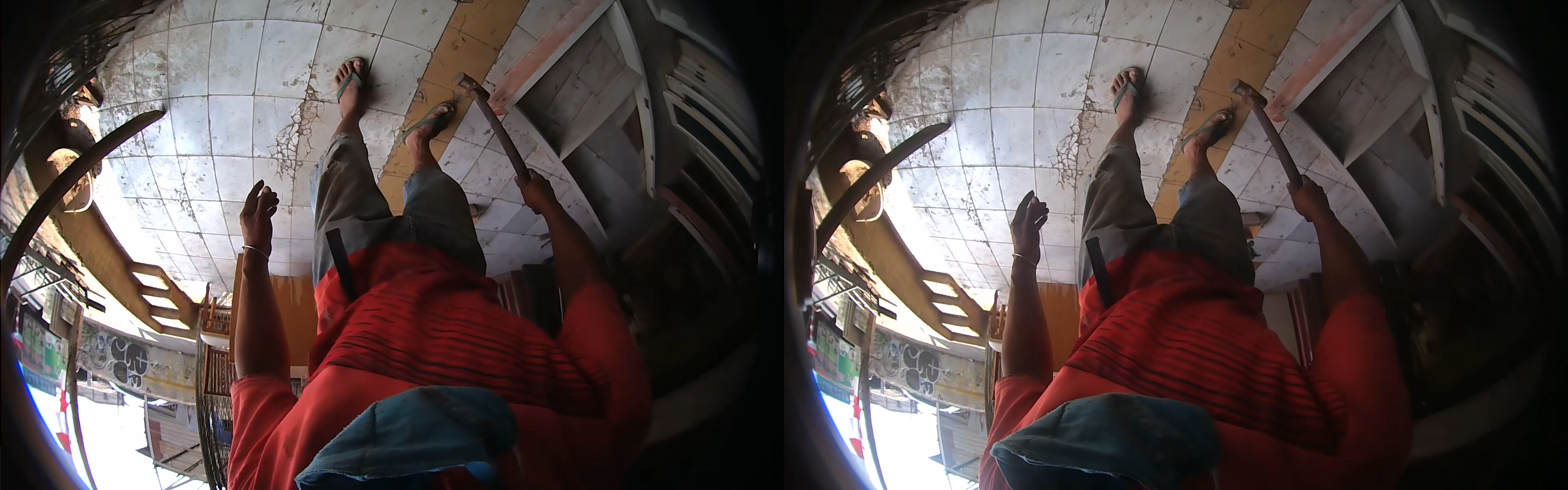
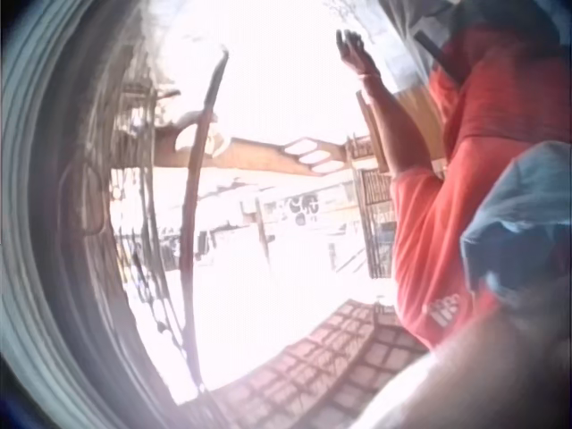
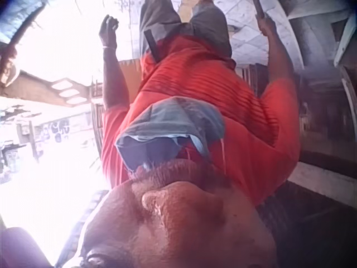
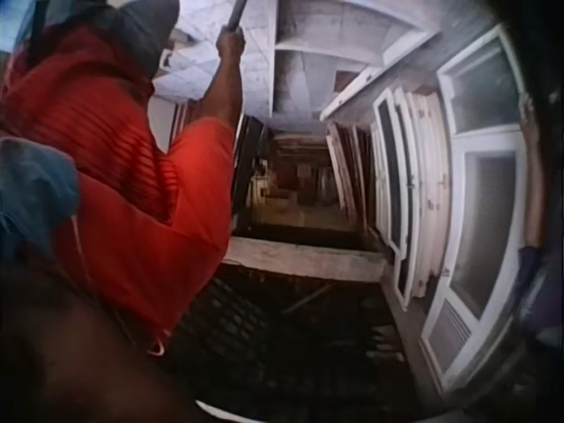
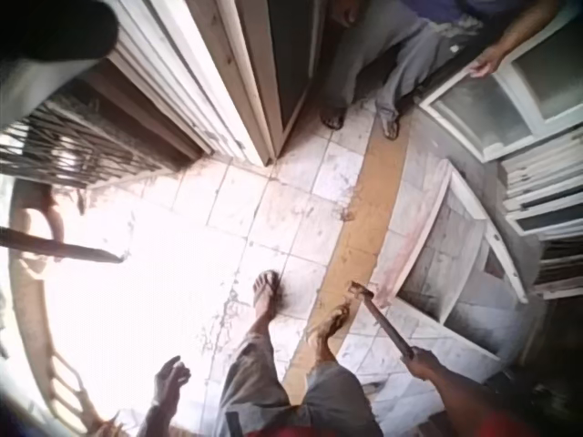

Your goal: The person prepares a small wooden block by hammering nails into it and then assembles a large wooden door frame by aligning its segments on the workshop floor.

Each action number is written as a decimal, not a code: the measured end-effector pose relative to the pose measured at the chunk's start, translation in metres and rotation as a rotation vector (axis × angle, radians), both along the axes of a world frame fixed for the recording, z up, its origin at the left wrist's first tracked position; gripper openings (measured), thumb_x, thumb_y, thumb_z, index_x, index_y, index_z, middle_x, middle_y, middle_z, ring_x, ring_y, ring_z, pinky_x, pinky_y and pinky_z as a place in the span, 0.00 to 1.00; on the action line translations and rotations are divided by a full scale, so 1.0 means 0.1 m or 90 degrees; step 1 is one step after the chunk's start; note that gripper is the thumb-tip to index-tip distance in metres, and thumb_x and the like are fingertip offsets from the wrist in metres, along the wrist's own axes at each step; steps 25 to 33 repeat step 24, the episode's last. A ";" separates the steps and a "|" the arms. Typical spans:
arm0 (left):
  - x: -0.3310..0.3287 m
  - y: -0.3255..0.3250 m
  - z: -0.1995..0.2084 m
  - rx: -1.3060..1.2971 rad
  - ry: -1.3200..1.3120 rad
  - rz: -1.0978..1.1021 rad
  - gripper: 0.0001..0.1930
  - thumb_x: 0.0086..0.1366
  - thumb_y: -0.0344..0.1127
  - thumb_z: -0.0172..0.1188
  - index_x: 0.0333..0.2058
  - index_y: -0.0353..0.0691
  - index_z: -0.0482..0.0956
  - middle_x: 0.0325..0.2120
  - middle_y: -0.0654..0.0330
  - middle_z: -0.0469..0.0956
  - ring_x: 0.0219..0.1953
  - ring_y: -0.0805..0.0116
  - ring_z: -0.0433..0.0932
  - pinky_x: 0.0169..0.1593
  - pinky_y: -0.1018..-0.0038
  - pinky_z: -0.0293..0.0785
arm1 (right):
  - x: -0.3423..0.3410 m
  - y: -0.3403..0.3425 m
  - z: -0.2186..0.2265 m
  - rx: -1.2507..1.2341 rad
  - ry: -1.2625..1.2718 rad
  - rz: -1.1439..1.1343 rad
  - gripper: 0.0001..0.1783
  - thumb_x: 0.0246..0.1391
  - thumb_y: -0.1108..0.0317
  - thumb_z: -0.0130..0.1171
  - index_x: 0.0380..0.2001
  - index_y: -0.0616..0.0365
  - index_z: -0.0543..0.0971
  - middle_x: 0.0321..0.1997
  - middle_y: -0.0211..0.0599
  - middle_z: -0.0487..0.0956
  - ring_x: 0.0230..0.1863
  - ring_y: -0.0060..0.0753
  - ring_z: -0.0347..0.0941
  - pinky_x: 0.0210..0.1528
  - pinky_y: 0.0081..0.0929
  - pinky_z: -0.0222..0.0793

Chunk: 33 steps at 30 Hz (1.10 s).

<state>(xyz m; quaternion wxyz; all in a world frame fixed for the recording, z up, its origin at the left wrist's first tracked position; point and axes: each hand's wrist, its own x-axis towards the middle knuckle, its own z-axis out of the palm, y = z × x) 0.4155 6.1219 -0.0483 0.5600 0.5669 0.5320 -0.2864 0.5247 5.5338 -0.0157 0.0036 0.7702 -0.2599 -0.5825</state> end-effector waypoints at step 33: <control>0.45 -0.34 0.29 0.054 -0.058 -0.203 0.28 0.62 0.50 0.61 0.57 0.44 0.70 0.39 0.58 0.79 0.40 0.67 0.78 0.46 0.69 0.73 | -2.05 -0.34 -0.01 0.109 -0.066 -0.028 0.27 0.54 0.43 0.53 0.43 0.56 0.79 0.43 0.53 0.79 0.47 0.54 0.76 0.51 0.45 0.70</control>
